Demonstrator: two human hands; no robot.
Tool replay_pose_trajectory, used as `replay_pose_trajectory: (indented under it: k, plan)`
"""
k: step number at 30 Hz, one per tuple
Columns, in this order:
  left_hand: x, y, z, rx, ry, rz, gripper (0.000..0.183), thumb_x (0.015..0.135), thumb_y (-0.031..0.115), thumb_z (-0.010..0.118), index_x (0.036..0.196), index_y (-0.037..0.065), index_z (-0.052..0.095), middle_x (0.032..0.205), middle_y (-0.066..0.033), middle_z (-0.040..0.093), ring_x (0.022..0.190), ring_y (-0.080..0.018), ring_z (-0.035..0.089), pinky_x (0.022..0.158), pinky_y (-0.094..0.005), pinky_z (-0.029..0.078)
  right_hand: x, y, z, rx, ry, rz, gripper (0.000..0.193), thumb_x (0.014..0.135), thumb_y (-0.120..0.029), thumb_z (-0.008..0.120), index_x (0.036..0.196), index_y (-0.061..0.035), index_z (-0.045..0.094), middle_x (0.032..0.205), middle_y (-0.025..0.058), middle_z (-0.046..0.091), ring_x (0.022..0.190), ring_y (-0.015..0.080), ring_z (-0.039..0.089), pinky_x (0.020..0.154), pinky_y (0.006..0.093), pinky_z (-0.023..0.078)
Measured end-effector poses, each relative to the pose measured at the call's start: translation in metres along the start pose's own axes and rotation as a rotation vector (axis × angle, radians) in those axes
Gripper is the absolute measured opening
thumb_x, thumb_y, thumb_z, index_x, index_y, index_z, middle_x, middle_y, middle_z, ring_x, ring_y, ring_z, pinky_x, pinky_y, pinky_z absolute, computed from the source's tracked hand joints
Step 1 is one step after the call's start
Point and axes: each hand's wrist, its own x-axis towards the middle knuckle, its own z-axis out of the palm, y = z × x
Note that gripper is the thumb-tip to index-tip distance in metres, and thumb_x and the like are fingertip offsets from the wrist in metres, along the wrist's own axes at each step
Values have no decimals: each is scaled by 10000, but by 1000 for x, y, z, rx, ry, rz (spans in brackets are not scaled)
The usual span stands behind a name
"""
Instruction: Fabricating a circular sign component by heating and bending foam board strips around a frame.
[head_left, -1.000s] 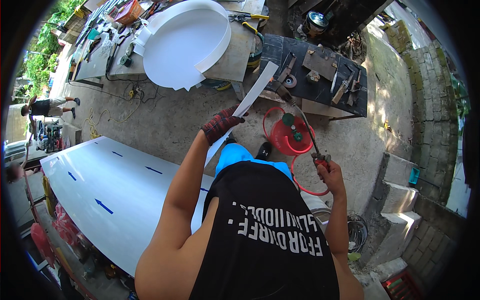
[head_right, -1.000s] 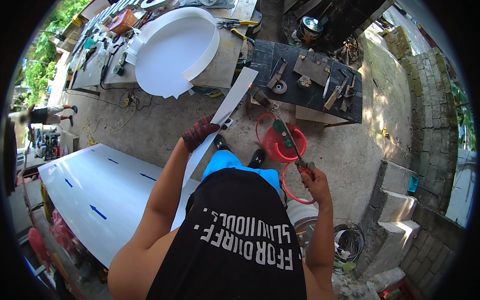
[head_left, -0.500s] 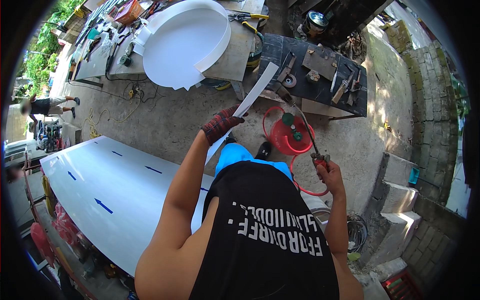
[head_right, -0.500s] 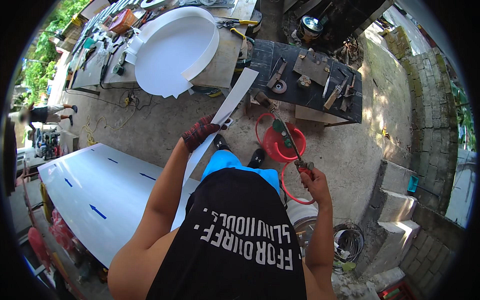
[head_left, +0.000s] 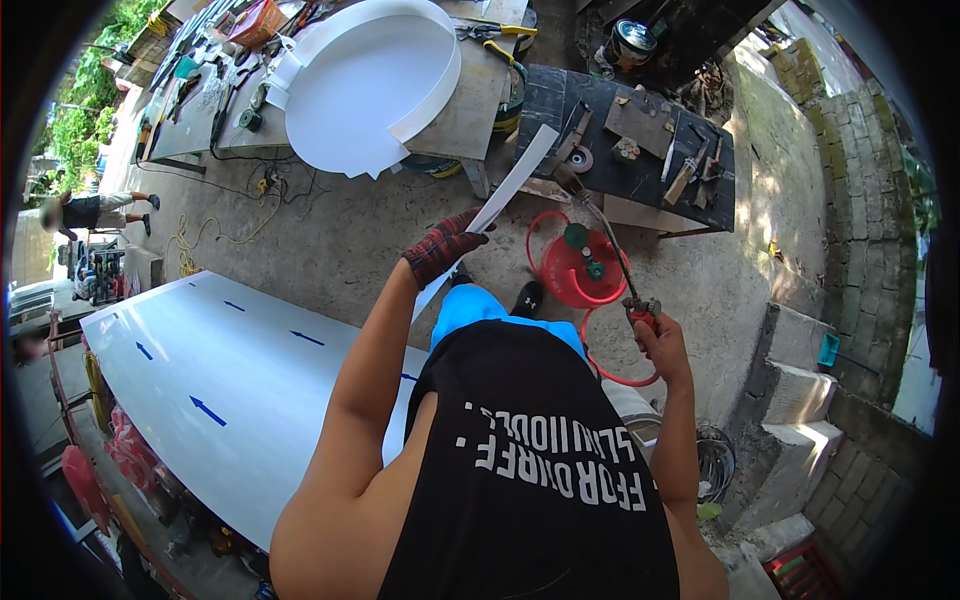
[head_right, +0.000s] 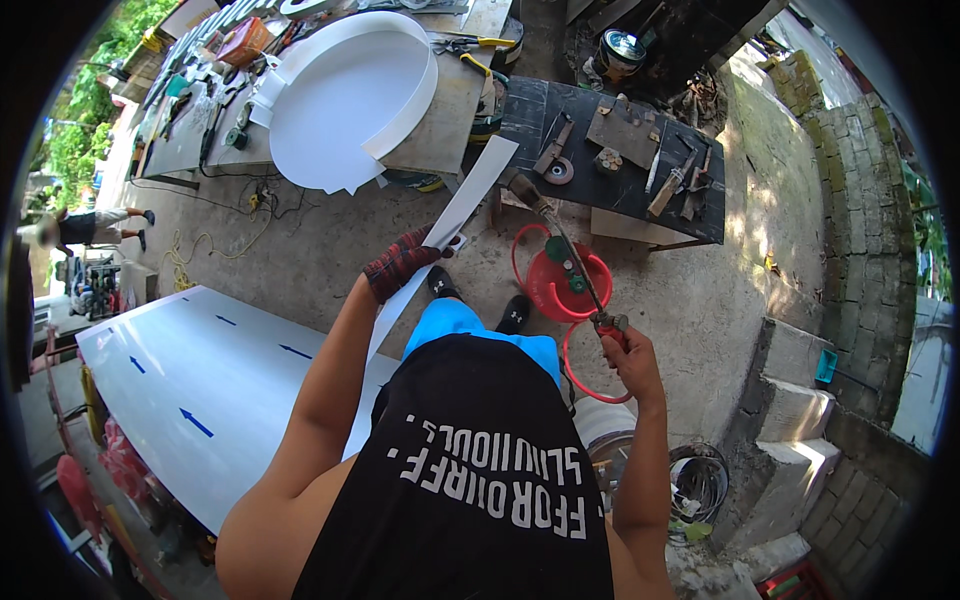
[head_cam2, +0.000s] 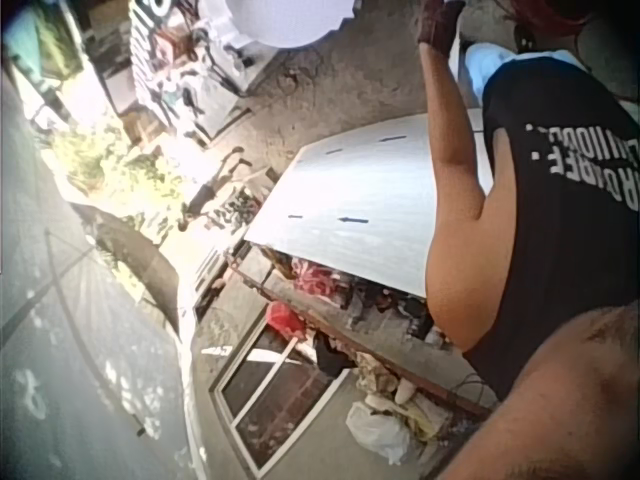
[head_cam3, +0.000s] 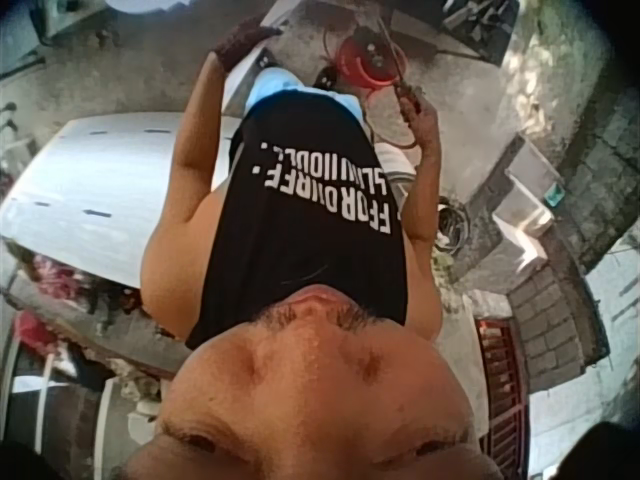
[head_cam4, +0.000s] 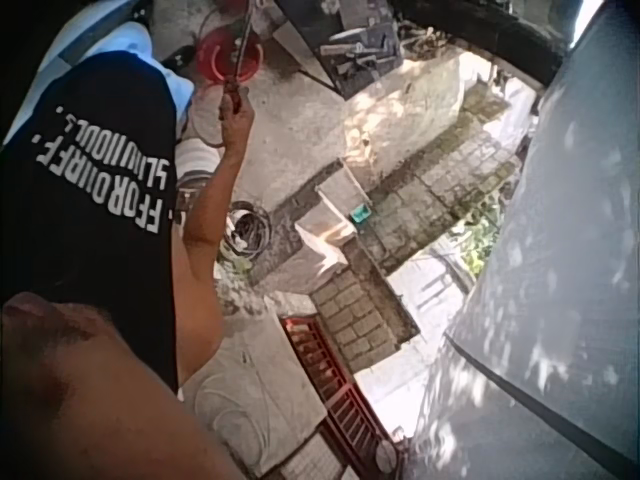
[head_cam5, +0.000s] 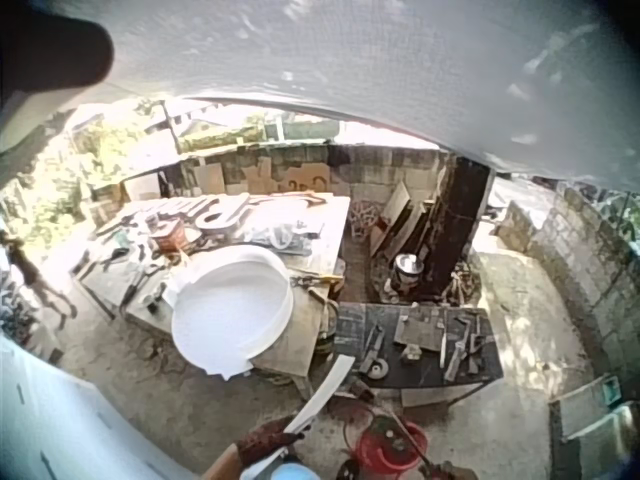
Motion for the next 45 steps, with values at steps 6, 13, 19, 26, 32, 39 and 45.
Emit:
replay_pose_trajectory:
  k: [6, 13, 19, 26, 32, 39, 45]
  plan:
    - [-5, 9, 1, -5, -16, 3, 573, 906, 175, 634, 1458, 64, 533, 1286, -65, 666, 1197, -184, 575, 1064, -324, 415, -1, -3, 0, -8, 7, 5, 283, 991, -326, 692, 1094, -63, 679, 742, -31, 610, 606, 42, 520, 527, 213, 407]
    - [-7, 15, 1, 34, 5, -20, 582, 907, 189, 632, 1465, 66, 526, 1297, -73, 663, 1216, -199, 573, 1076, -332, 409, -4, 5, -2, 13, -43, -51, 288, 982, -302, 703, 1145, -66, 700, 744, -26, 631, 612, 44, 532, 525, 215, 413]
    - [0, -3, -6, 22, -6, 13, 580, 916, 180, 624, 1476, 73, 517, 1303, -70, 659, 1227, -200, 569, 1082, -340, 408, -6, 0, -3, 34, -58, -19, 287, 979, -283, 707, 1157, -58, 699, 743, -27, 627, 617, 45, 536, 539, 214, 418]
    - [-1, 2, -3, 2, 0, 1, 589, 912, 176, 615, 1484, 84, 512, 1308, -80, 655, 1223, -195, 570, 1075, -333, 412, -4, 7, -6, 24, -61, 12, 281, 987, -283, 695, 1158, -60, 698, 751, -27, 624, 617, 49, 538, 537, 212, 418]
    - [-10, 56, 19, 1105, 580, -196, 996, 725, 431, 822, 1582, 228, 356, 1429, -183, 520, 1278, -350, 535, 1097, -551, 333, -7, 6, -6, 14, 41, -5, 266, 979, -254, 705, 1157, -56, 700, 764, -29, 628, 631, 47, 535, 556, 217, 430]
    - [-24, 81, 5, 1553, 852, -194, 1095, 599, 511, 898, 1552, 321, 394, 1503, -138, 435, 1348, -330, 446, 1065, -520, 351, -14, -14, 2, -126, 71, -73, 226, 958, -189, 715, 1119, -31, 700, 770, -13, 644, 665, 69, 554, 594, 246, 450]
    - [-24, 83, -7, 1674, 783, -86, 1115, 577, 423, 931, 1547, 353, 385, 1449, -104, 453, 1297, -306, 465, 1015, -523, 386, -8, -49, 30, -382, 139, -259, 261, 926, -193, 738, 1098, -5, 682, 708, 86, 646, 619, 148, 587, 616, 321, 486]
